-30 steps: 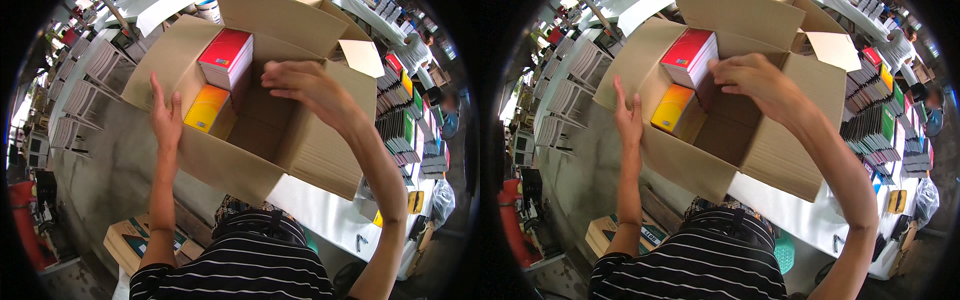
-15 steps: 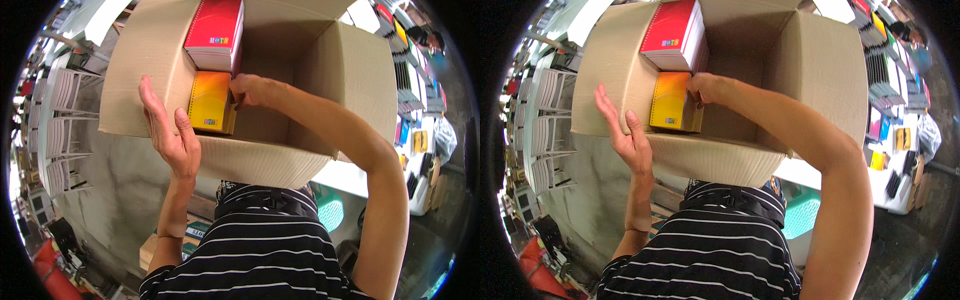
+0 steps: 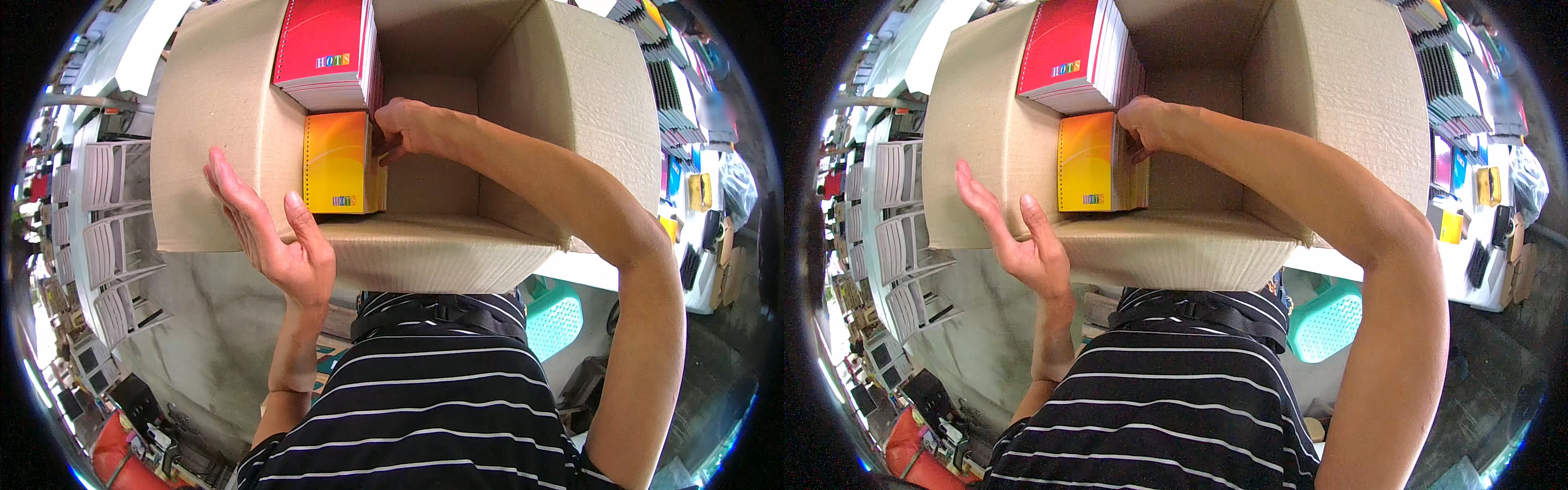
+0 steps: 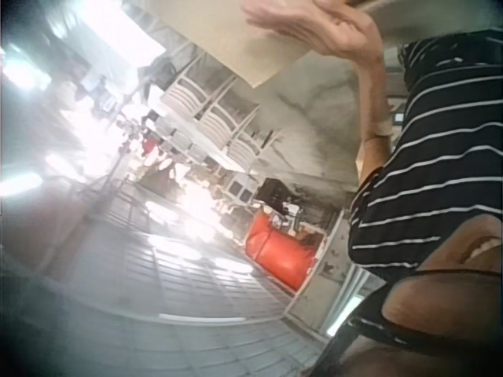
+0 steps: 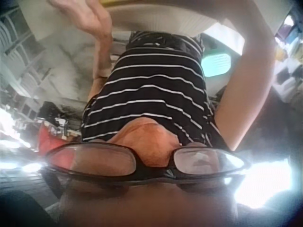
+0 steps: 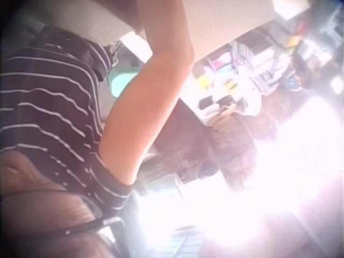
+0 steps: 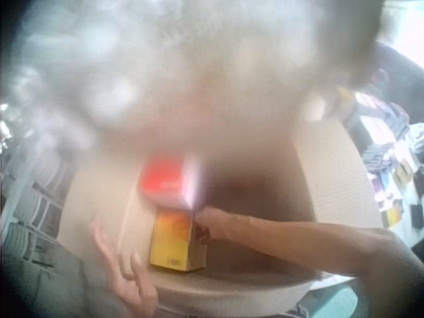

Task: The person assembles spiral-bound notebooks by inserting metal spirals into pre-punched holes using pliers. They handle stacks of blue and yellow notebooks, remove them from a cardboard box, and place finished units on a white table. The workspace includes additional stationery items and packaging materials.

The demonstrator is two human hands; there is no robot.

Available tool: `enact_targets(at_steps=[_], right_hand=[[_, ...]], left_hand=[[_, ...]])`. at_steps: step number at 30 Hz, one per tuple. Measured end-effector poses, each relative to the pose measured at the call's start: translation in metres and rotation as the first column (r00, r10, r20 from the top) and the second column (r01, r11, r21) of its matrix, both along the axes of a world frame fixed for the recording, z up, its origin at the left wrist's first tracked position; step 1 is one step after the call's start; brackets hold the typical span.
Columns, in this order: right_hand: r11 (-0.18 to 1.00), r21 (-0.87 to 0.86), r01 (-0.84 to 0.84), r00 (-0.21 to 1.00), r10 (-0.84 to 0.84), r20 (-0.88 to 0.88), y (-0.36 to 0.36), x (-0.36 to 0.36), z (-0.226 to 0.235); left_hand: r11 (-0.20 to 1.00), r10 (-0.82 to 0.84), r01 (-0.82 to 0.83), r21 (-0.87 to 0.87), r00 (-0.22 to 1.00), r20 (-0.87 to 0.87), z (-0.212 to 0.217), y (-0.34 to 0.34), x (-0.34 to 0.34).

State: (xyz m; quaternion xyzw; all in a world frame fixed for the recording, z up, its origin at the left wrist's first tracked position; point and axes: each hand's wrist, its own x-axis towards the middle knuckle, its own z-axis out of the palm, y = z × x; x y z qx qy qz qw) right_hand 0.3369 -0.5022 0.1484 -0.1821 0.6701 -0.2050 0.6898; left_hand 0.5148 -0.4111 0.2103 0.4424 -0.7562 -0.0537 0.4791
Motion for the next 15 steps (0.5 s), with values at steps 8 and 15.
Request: enact_targets(at_steps=[8,15], right_hand=[[0.975,-0.223,0.010,0.998,-0.024,-0.058,0.012,-0.017,-0.080],[0.983,-0.107,0.150,0.988,-0.147,0.038,0.011,0.012,-0.037]], left_hand=[[0.998,-0.049,0.049,0.033,0.999,0.000,0.005,0.002,-0.010],[0.999,-0.019,0.018,0.035,0.999,0.033,0.001,0.003,0.001]])
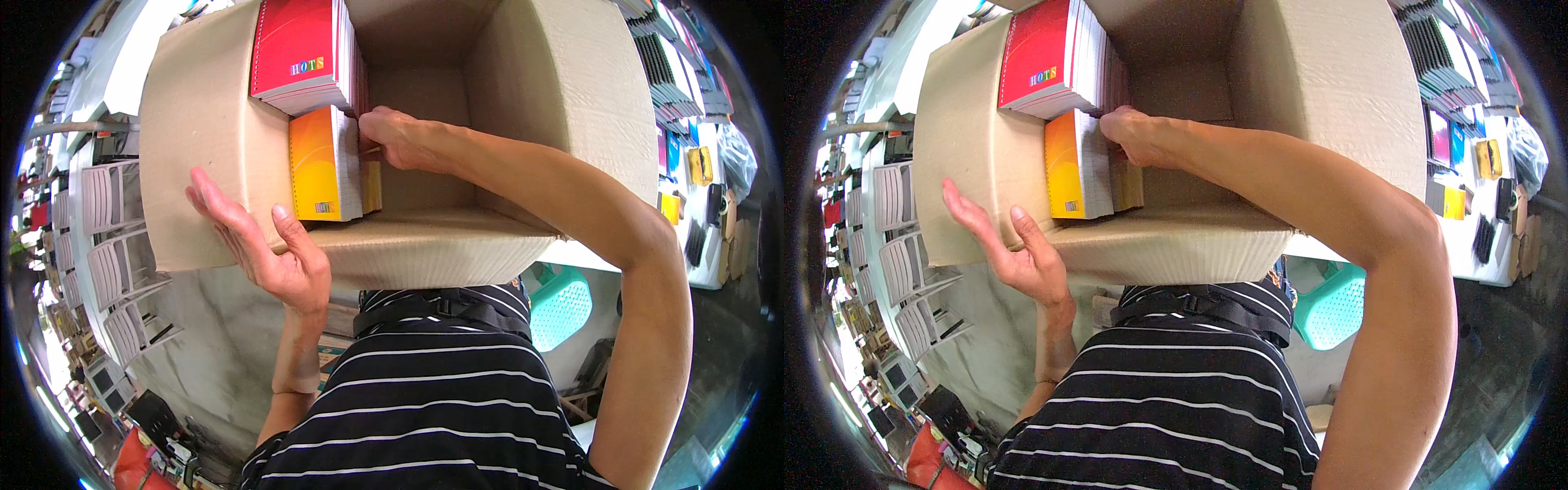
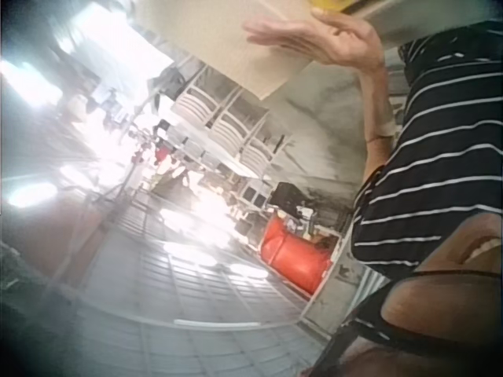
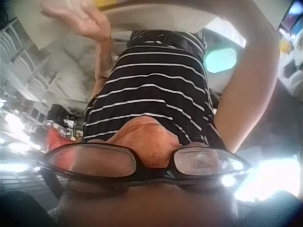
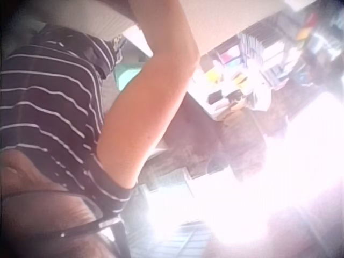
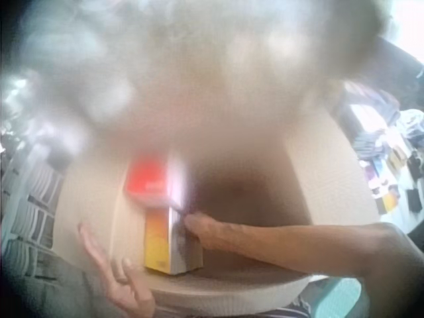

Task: The person assembles spiral-bound notebooks by inserting metal spirals into pre-punched holes using pliers. They handle stacks of blue and yellow notebooks, remove them from a cardboard box, and place finished units on a white table. The workspace includes additional stationery items and packaging materials.

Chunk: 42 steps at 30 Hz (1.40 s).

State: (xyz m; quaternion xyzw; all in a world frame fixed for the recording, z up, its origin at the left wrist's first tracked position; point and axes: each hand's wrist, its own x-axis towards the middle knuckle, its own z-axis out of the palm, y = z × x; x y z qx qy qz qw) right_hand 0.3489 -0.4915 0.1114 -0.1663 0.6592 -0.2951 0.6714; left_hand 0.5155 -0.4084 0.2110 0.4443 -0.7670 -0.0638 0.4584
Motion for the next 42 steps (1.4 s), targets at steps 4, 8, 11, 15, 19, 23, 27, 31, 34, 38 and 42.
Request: enact_targets(at_steps=[4,8,11,15,19,23,27,31,34,38,42], right_hand=[[0.999,0.032,-0.012,1.000,0.013,-0.010,0.004,-0.002,0.027],[0.994,-0.026,-0.110,0.965,0.112,0.236,0.002,-0.021,0.016],[0.934,-0.153,-0.323,0.868,0.357,0.346,0.002,-0.029,0.015],[0.930,-0.144,-0.337,0.865,0.366,0.343,0.008,-0.026,0.047],[0.979,-0.091,-0.180,0.935,0.199,0.294,0.008,-0.008,0.042],[0.988,-0.020,-0.154,0.971,0.155,0.182,0.013,-0.006,0.060],[0.993,0.064,-0.103,0.992,0.097,0.080,0.016,-0.010,0.062],[0.985,0.003,-0.171,0.975,0.169,0.143,0.018,-0.012,0.061],[0.979,-0.005,-0.205,0.963,0.202,0.179,0.010,-0.005,0.057],[0.983,0.040,-0.177,0.982,0.174,0.071,0.000,0.011,0.058],[0.978,-0.072,-0.197,0.977,0.202,0.064,0.003,0.014,0.061]], left_hand=[[1.000,-0.011,0.010,0.007,1.000,0.026,0.004,0.002,0.002],[0.999,-0.036,0.036,0.008,0.999,-0.014,0.004,0.003,0.000],[1.000,-0.016,0.016,0.008,1.000,-0.024,0.004,0.004,0.002],[0.999,-0.034,0.032,-0.029,0.998,-0.057,-0.001,0.004,0.003],[0.998,-0.058,0.055,-0.042,0.996,-0.063,-0.004,0.003,0.002],[0.999,-0.035,0.034,-0.026,0.998,-0.049,-0.004,0.002,0.003],[0.999,-0.032,0.032,-0.005,0.999,-0.012,0.000,0.003,0.004],[0.999,-0.029,0.029,-0.045,1.000,0.002,0.000,0.002,0.002],[1.000,-0.015,0.015,-0.028,1.000,0.001,0.000,0.003,0.000],[0.999,-0.019,0.019,-0.034,1.000,-0.019,-0.002,0.003,-0.002],[1.000,0.006,-0.006,-0.006,1.000,0.011,0.000,0.002,-0.005]])
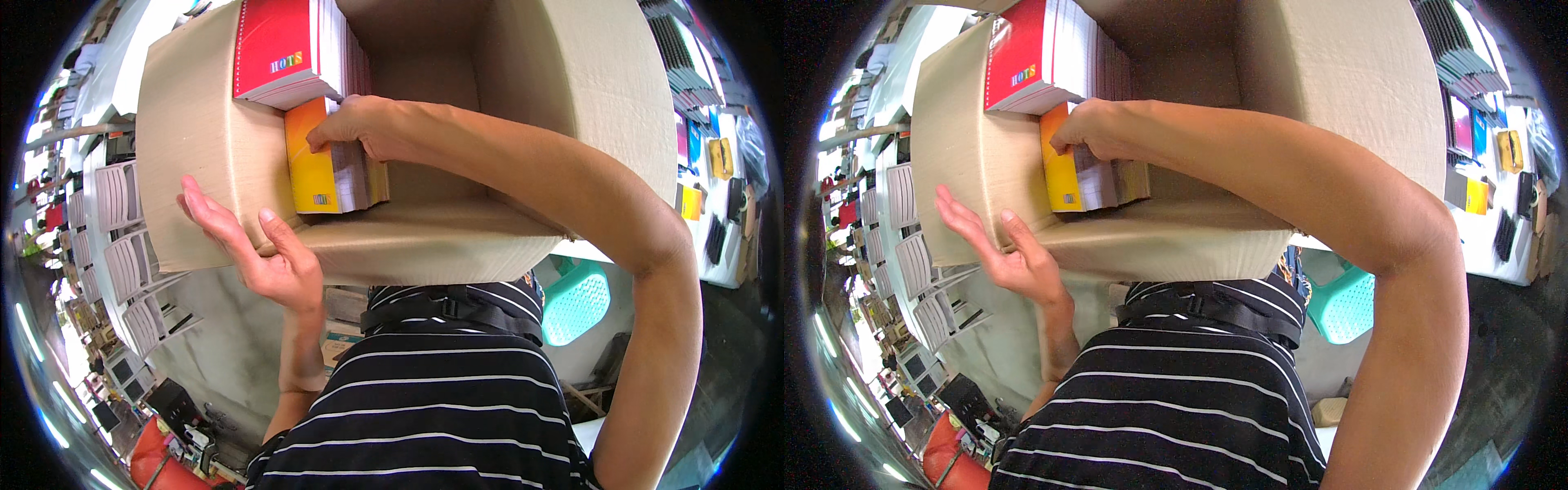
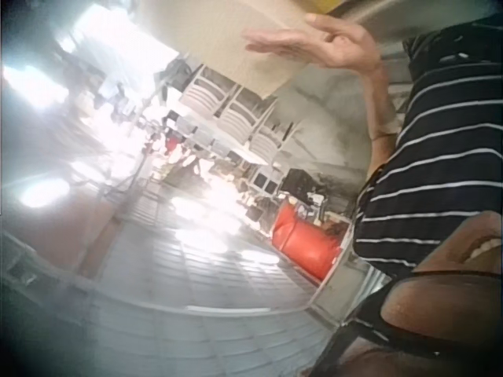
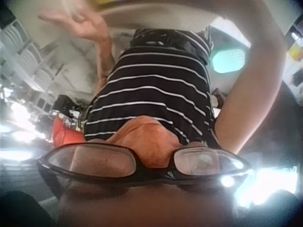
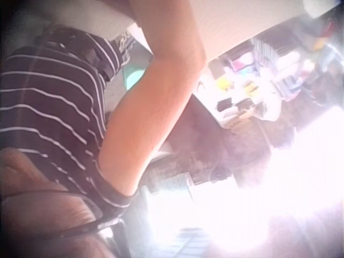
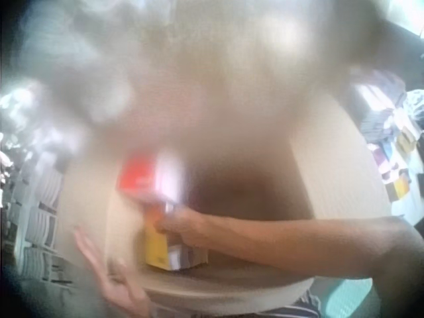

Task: The person assembles spiral-bound notebooks by inserting metal spirals into pre-punched holes using pliers. They handle stacks of blue and yellow notebooks, remove them from a cardboard box, and place finished units on a white table. The workspace includes additional stationery items and packaging materials.

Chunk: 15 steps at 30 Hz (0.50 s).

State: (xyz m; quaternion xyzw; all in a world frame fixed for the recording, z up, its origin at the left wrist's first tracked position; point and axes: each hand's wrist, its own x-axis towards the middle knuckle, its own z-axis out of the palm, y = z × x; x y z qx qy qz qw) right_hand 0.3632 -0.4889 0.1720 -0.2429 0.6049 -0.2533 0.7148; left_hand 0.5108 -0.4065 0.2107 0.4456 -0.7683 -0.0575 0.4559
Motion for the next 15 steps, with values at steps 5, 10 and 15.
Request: enact_targets(at_steps=[5,10,15], right_hand=[[0.997,-0.001,0.079,0.987,-0.078,0.140,0.003,0.000,-0.007],[0.997,0.061,0.039,0.999,-0.038,-0.007,-0.001,0.004,-0.006],[0.998,0.063,0.023,0.997,-0.028,0.072,0.005,-0.004,0.002]], left_hand=[[1.000,-0.027,0.027,0.006,1.000,0.003,0.001,0.000,-0.001],[1.000,0.005,-0.005,0.024,1.000,0.011,0.002,0.001,-0.004],[1.000,0.012,-0.012,0.017,1.000,0.024,0.000,0.002,-0.001]])
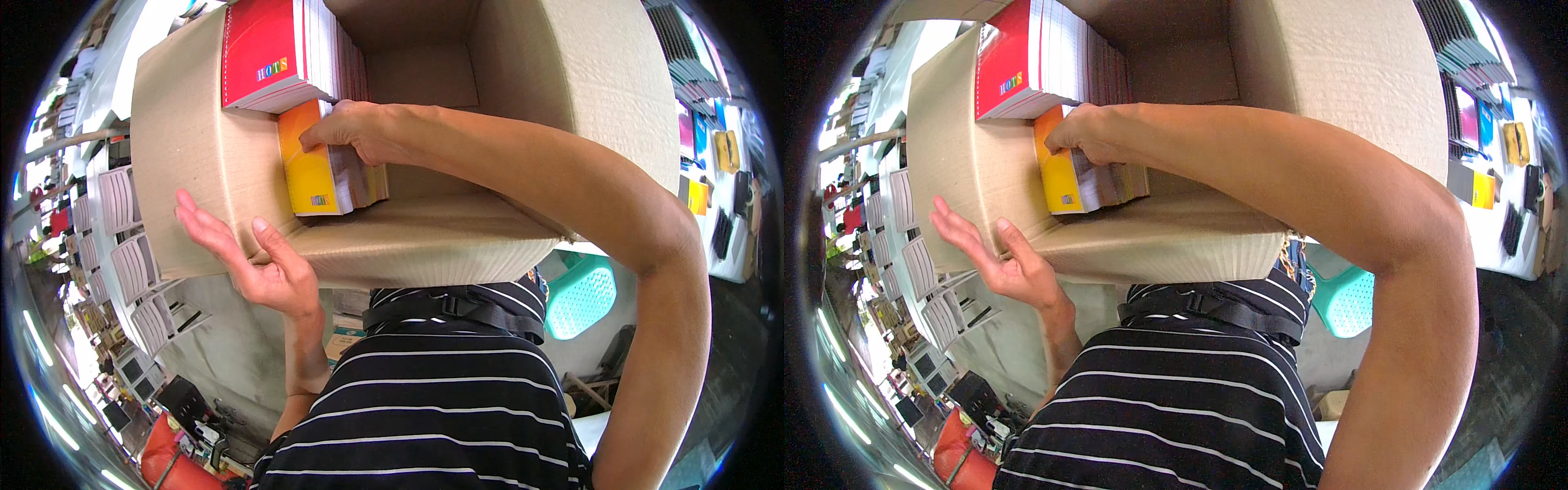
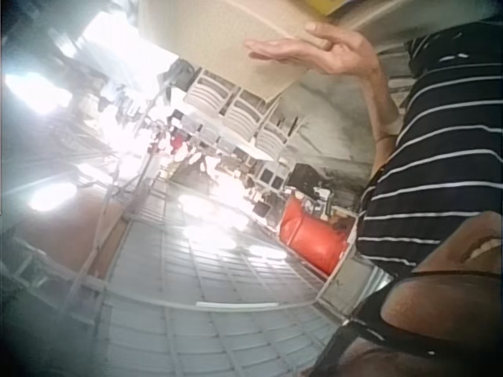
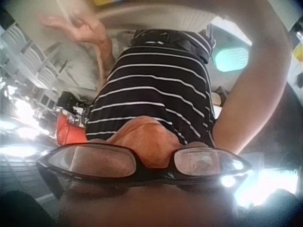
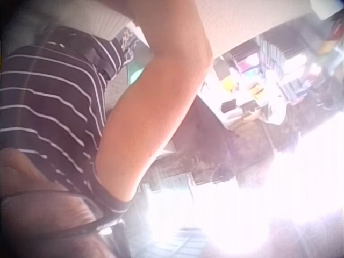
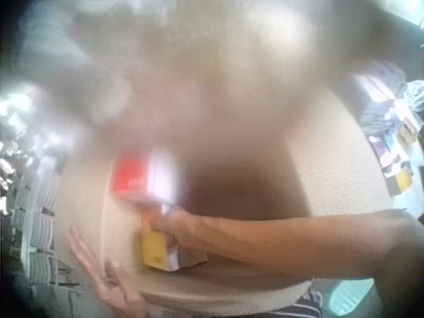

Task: The person assembles spiral-bound notebooks by inserting metal spirals into pre-punched holes using pliers. They handle stacks of blue and yellow notebooks, remove them from a cardboard box, and place finished units on a white table. The workspace includes additional stationery items and packaging materials.

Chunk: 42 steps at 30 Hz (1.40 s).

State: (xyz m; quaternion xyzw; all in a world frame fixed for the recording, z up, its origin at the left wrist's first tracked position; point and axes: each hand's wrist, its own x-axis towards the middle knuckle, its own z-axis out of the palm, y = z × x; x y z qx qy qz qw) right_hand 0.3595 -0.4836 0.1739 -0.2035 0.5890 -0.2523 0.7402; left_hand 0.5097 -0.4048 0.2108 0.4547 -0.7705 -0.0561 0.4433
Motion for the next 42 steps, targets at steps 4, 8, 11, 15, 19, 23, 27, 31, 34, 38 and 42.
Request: enact_targets(at_steps=[4,8,11,15,19,23,27,31,34,38,42], right_hand=[[0.995,0.078,0.058,0.998,-0.056,-0.029,-0.002,-0.001,0.000],[0.999,0.029,-0.033,0.995,0.036,-0.093,0.003,-0.007,0.003],[0.999,-0.043,-0.030,0.996,0.027,-0.081,0.010,-0.013,-0.006],[0.997,-0.037,0.071,0.995,-0.073,-0.071,0.017,-0.008,0.000],[0.995,0.012,0.099,0.990,-0.100,0.098,0.025,-0.002,0.019],[0.987,-0.152,-0.059,0.997,0.067,0.042,0.015,-0.011,-0.029],[1.000,-0.017,0.024,0.986,-0.021,0.167,0.024,0.008,-0.024],[0.985,0.151,0.080,0.971,-0.111,0.213,0.025,0.010,-0.006],[0.982,0.145,0.123,0.965,-0.152,0.214,0.036,0.022,0.004],[0.999,0.049,-0.017,0.972,0.005,0.234,0.039,0.006,0.009],[0.996,0.085,-0.010,0.992,-0.001,0.127,0.040,0.004,0.005]], left_hand=[[1.000,0.004,-0.004,0.006,1.000,-0.006,0.000,0.001,-0.001],[1.000,-0.008,0.009,0.006,1.000,-0.016,0.002,0.000,-0.002],[0.999,-0.028,0.029,0.014,0.998,-0.063,0.002,0.000,-0.003],[0.999,-0.033,0.034,0.006,0.995,-0.098,-0.001,0.001,-0.001],[1.000,-0.021,0.021,0.002,0.993,-0.119,-0.004,0.001,-0.001],[0.999,-0.045,0.044,-0.016,0.993,-0.105,-0.003,-0.002,-0.005],[0.999,-0.032,0.032,0.003,0.994,-0.104,-0.003,0.000,0.000],[1.000,-0.010,0.011,0.017,0.994,-0.111,-0.002,0.001,-0.002],[1.000,-0.008,0.010,0.016,0.993,-0.119,-0.002,0.000,-0.003],[1.000,-0.017,0.018,0.017,0.994,-0.106,-0.002,-0.001,-0.002],[0.999,-0.007,0.009,0.038,0.999,-0.041,0.001,0.000,-0.003]])
